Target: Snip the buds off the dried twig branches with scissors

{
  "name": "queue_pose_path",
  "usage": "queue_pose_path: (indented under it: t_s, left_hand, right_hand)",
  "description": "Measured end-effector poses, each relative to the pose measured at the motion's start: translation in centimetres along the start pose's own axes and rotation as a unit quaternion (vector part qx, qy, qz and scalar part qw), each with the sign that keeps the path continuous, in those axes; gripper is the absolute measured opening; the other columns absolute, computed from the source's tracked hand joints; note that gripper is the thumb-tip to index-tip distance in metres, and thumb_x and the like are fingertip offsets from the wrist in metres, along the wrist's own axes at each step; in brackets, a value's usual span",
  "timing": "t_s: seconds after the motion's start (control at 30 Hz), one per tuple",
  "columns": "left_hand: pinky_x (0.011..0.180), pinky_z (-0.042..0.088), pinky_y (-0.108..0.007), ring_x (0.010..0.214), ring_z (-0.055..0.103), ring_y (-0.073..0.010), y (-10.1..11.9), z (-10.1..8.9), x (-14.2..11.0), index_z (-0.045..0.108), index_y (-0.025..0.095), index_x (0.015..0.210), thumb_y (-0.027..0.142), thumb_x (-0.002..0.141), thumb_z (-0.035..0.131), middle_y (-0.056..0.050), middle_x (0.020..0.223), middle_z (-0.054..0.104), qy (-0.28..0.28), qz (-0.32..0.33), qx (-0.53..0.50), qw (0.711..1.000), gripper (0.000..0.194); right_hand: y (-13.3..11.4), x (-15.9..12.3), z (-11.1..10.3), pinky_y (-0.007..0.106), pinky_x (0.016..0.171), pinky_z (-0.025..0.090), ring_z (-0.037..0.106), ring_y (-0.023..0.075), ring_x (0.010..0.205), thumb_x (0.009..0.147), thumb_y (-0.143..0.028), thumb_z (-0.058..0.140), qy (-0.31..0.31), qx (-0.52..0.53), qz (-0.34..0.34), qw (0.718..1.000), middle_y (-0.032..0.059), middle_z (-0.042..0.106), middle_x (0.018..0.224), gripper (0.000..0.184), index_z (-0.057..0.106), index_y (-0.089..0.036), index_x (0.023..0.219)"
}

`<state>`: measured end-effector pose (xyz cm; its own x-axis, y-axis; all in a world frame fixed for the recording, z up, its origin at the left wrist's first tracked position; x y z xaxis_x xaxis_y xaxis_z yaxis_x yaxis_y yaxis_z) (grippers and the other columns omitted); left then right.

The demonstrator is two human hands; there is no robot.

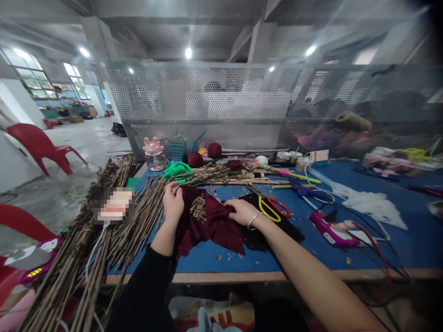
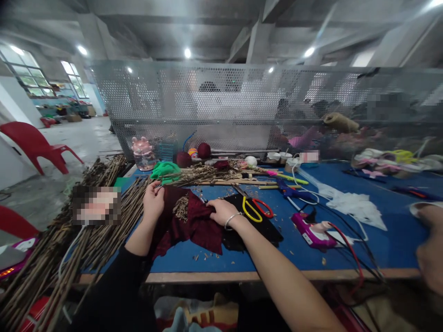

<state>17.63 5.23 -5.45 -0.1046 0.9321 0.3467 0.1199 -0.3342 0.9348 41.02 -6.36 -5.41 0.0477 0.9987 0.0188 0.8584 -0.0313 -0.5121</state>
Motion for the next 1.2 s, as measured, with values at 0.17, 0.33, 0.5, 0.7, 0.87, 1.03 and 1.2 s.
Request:
queue_pose_path:
  t_s: [0.17,0.33,0.5,0.7,0.87,1.03,1.2]
  left_hand:
    - [0.068,0.045,-0.024,0.064,0.056,-0.0113,-0.2,-0.1,0.1,0.052,0.016,0.100,0.021,0.072,0.054,0.000,0.072,0.060,0.006,-0.010,-0.047,0.999,0.028]
    - [0.068,0.046,-0.024,0.063,0.057,-0.0107,-0.1,0.0,0.2,0.051,0.016,0.102,0.022,0.073,0.054,0.001,0.070,0.059,0.001,-0.017,-0.078,0.997,0.030]
    - [0.080,0.046,-0.028,0.082,0.060,-0.0131,1.1,2.1,-0.7,0.046,0.016,0.111,0.024,0.075,0.055,-0.005,0.087,0.063,-0.081,-0.007,-0.150,0.985,0.038]
    - [0.093,0.040,-0.033,0.106,0.054,-0.0173,2.5,6.5,-3.6,0.041,0.019,0.125,0.022,0.071,0.061,-0.009,0.116,0.058,-0.280,0.017,-0.186,0.942,0.058]
    - [0.080,0.045,-0.031,0.084,0.060,-0.0187,1.9,5.7,-3.2,0.064,0.013,0.096,0.027,0.074,0.055,-0.008,0.093,0.067,-0.242,0.013,-0.042,0.969,0.028]
    - [0.070,0.045,-0.025,0.071,0.060,-0.0154,1.5,5.0,-2.3,0.067,0.013,0.085,0.025,0.071,0.056,-0.005,0.079,0.069,-0.185,-0.024,-0.038,0.982,0.022]
    - [0.057,0.043,-0.021,0.057,0.054,-0.0106,0.3,6.0,-2.2,0.065,0.013,0.084,0.031,0.067,0.061,-0.002,0.070,0.066,-0.182,-0.088,-0.116,0.973,0.025]
  right_hand:
    - [1.6,2.4,-2.4,0.025,0.070,0.040,0.057,0.0158,0.073,0.075,-0.019,0.042,0.123,0.071,0.033,0.989,0.0020,0.065,0.073,0.024,0.064,-0.020,0.084]
    - [2.1,4.2,-3.8,0.023,0.048,0.041,0.052,0.0109,0.046,0.078,-0.020,0.032,0.172,0.186,0.064,0.965,0.0004,0.062,0.070,0.037,0.058,-0.019,0.103]
    - [-1.8,5.3,-2.6,0.020,0.035,0.032,0.043,0.0089,0.033,0.081,-0.023,0.035,0.115,0.256,0.039,0.959,-0.0037,0.051,0.050,0.028,0.060,-0.019,0.094]
    - [-7.0,5.8,0.3,0.021,0.040,0.035,0.045,0.0101,0.037,0.080,-0.022,0.040,0.038,0.265,-0.014,0.963,-0.0040,0.049,0.047,0.022,0.061,-0.018,0.084]
    - [-6.5,2.5,-0.2,0.023,0.055,0.041,0.054,0.0108,0.057,0.077,-0.038,0.052,0.052,0.205,-0.032,0.977,0.0010,0.061,0.080,0.040,0.048,-0.020,0.112]
    - [-2.4,-2.9,-1.1,0.032,0.071,0.041,0.056,0.0270,0.091,0.051,-0.064,0.067,0.006,-0.103,0.034,0.994,0.0124,0.059,0.102,0.081,0.050,-0.018,0.115]
    - [-0.7,-4.4,0.8,0.026,0.058,0.036,0.058,0.0196,0.071,0.069,-0.042,0.059,-0.100,-0.106,0.048,0.988,0.0051,0.062,0.071,0.023,0.060,-0.019,0.070]
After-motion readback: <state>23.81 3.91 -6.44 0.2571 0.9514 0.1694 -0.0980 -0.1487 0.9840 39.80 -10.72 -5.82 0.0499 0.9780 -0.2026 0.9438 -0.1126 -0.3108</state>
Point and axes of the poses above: each hand's wrist, its own x-axis towards the middle knuckle, its own z-axis out of the palm, y = z × x, the point moved 8 cm from there along x, towards the middle knuckle
